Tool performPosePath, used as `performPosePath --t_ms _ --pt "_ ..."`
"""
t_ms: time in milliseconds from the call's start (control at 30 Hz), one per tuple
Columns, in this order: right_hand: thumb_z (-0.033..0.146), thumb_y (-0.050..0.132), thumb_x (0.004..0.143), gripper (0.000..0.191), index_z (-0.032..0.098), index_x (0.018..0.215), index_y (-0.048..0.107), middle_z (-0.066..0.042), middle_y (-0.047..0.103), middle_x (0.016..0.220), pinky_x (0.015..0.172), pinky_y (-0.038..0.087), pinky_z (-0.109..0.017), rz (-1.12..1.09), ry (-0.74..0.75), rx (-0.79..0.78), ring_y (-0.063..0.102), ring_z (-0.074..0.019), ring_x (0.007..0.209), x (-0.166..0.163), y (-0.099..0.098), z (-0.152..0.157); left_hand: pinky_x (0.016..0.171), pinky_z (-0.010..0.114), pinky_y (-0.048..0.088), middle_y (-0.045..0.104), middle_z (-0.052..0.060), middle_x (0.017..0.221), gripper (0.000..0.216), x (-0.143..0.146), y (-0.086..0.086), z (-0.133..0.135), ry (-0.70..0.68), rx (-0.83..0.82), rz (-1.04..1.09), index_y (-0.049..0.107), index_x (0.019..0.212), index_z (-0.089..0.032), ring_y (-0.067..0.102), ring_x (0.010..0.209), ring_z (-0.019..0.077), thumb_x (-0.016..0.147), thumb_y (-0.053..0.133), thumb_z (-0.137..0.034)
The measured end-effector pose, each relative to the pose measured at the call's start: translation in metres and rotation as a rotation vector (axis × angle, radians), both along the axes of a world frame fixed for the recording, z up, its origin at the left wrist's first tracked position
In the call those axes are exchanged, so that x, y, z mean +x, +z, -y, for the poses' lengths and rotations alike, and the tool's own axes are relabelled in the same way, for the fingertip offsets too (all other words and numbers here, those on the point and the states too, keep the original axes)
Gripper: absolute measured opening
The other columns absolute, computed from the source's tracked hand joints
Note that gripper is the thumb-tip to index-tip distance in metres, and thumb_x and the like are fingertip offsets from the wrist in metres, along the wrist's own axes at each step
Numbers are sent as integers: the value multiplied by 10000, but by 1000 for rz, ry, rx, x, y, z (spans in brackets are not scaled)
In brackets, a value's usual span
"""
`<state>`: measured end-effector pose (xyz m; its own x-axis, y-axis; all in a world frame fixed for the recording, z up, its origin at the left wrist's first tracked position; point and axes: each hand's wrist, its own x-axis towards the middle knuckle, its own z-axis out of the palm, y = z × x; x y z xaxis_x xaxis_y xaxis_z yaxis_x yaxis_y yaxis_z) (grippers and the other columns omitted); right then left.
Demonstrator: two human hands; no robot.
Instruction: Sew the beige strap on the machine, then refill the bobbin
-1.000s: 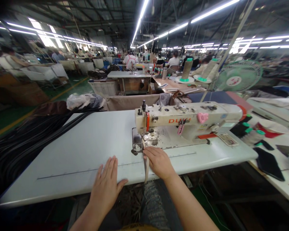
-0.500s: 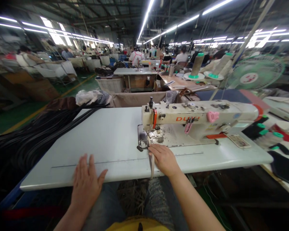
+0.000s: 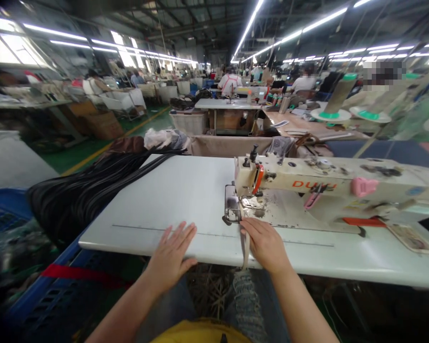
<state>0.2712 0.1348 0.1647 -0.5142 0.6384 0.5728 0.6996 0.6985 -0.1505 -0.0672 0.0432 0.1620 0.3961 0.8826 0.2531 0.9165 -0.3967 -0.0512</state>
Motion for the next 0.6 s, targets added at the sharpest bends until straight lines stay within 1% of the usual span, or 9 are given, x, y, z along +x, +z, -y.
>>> performPosePath --t_ms 100,167,233,300,367,500,600 --pt "316 460 1131 319 202 1272 722 -96 700 1281 988 556 -435 34 11 45 678 -275 1153 1 1 -2 1267 597 207 373 79 1679 775 -63 -2 -2 194 31 -47 152 1663 -178 253 1579 321 1056 333 -625" --pt "329 436 1138 345 186 1261 725 -99 701 1277 987 551 -423 62 26 84 683 -269 1140 2 0 -4 1265 606 193 352 61 1688 746 -100 0 -4 269 -6 -83 158 1664 -186 204 1596 318 1067 282 -615" --pt "346 410 1146 372 177 1251 724 -102 703 1274 983 547 -415 78 40 118 685 -267 1133 3 -1 -7 1273 603 163 320 41 1701 732 -124 4 -6 315 -63 -102 189 1660 -190 156 1609 311 1070 235 -620" --pt "356 400 1147 382 174 1245 722 -102 702 1276 977 545 -412 84 56 143 688 -266 1123 4 -2 -11 1289 585 117 274 28 1717 750 -135 9 -12 329 -134 -101 197 1659 -193 127 1616 296 1062 216 -646" --pt "359 398 1145 383 171 1239 718 -101 702 1275 970 546 -409 86 74 161 694 -266 1107 5 -3 -14 1301 560 80 246 16 1725 761 -138 13 -21 332 -182 -93 194 1662 -203 116 1619 278 1056 210 -663" --pt "368 405 1137 381 172 1231 717 -102 711 1250 964 550 -403 87 105 202 703 -267 1081 6 -3 -17 1305 555 44 260 0 1720 756 -148 15 -45 362 -192 -74 202 1665 -222 68 1626 273 1054 216 -666" --pt "366 422 1127 370 174 1231 721 -103 712 1248 946 561 -398 93 112 214 706 -268 1075 7 -3 -18 1301 566 77 281 19 1714 758 -166 12 -59 403 -193 -50 219 1663 -215 77 1626 281 1052 236 -662"
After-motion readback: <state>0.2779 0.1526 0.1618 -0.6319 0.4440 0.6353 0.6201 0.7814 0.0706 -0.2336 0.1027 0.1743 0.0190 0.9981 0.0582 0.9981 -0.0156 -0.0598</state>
